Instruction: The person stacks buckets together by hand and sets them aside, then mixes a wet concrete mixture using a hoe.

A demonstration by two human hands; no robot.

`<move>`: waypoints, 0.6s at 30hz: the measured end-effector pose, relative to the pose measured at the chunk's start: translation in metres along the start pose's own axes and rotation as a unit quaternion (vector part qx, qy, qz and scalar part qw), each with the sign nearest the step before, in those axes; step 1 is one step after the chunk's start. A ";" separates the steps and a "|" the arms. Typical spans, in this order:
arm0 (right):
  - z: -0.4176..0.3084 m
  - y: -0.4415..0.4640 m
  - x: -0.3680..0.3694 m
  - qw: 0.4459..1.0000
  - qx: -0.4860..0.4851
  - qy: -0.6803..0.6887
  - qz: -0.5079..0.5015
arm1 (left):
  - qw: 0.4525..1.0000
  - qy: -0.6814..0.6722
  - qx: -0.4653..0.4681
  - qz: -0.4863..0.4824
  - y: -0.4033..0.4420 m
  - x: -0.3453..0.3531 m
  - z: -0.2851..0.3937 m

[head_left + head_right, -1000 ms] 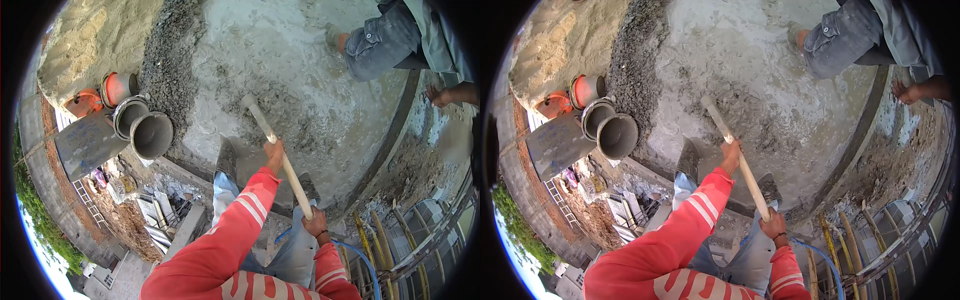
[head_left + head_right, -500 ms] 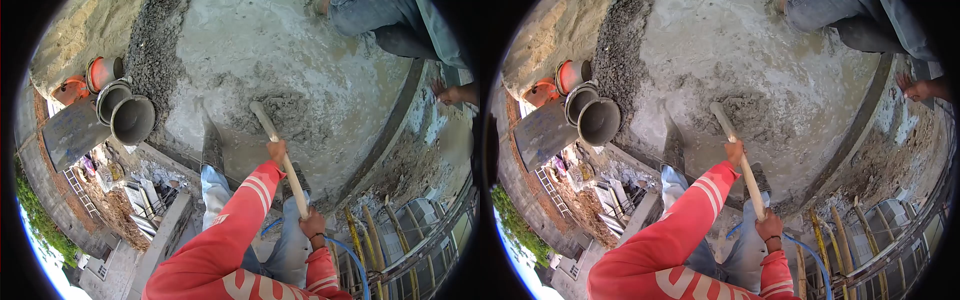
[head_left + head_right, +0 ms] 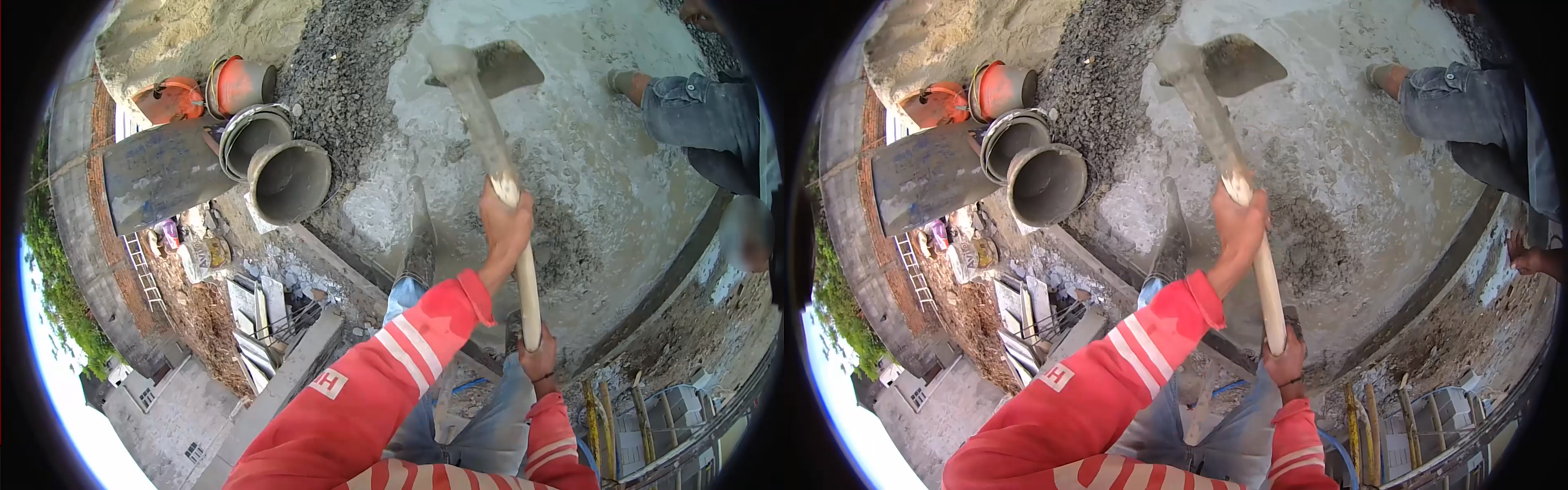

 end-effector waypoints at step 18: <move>-0.058 0.093 0.096 0.979 0.081 0.048 -0.183 | 0.910 0.391 0.013 0.137 0.215 -0.065 -0.133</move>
Point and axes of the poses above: each hand's wrist, its own y-axis towards the middle knuckle, its own x-axis out of the palm, z = x × y, the point moved 4 cm from there along y, towards the middle knuckle, and after that the axes turned 9 degrees about z, right-handed, at the moved point
